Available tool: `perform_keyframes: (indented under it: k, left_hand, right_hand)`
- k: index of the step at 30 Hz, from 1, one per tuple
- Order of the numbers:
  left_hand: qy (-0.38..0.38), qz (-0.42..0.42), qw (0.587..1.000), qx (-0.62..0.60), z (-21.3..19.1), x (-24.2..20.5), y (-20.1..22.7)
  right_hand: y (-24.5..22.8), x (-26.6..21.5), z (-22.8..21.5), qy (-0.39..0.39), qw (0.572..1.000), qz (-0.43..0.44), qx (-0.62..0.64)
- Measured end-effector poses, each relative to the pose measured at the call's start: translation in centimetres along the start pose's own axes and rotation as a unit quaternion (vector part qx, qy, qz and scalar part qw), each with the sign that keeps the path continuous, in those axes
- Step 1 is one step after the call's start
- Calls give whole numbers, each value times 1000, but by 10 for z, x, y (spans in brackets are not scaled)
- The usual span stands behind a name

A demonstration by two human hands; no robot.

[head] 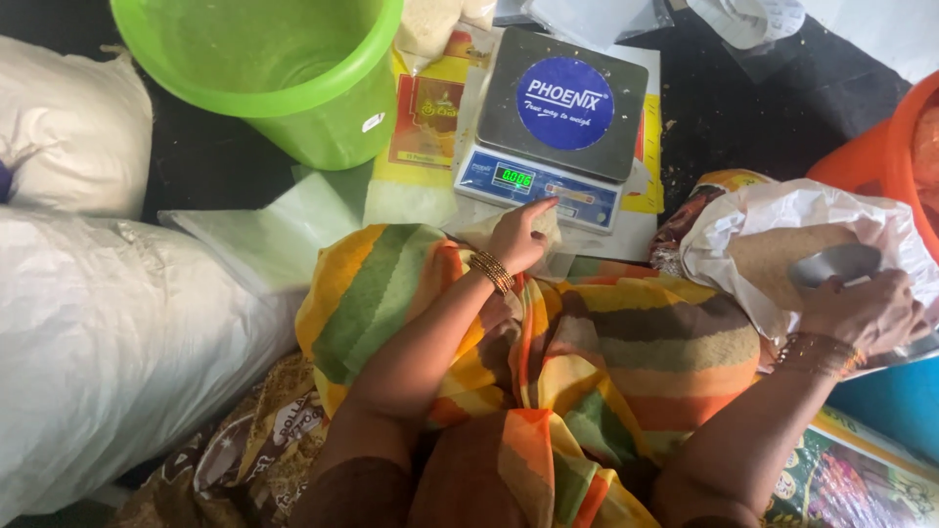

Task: The person scoops grains from a large sack using a metal scoop and pours them into a clear plastic bag placed on a digital scale. They adjust the amount by hand to reach a target weight, then remove the filled bag and repeat the process with a new bag.

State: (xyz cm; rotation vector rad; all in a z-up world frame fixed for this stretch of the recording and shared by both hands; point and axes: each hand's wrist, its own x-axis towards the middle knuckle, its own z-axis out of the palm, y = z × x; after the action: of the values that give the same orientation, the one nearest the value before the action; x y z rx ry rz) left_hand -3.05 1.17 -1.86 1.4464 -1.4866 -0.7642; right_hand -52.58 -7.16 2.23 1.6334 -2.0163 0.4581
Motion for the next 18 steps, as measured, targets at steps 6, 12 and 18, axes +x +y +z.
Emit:
perform_keyframes:
  k: [6, 12, 18]
  left_hand:
    - [-41, -66, 997, 12, 5, 8, -1]
    - [-15, -25, 999, 24, 5, 8, 5]
    - [-17, -38, 999, 4, 5, 8, 2]
  right_hand:
    - [-44, 17, 62, -194, 972, -92, -95]
    - [-54, 11, 55, -226, 955, -95, 166]
    - [-34, -6, 47, -137, 745, 136, 639]
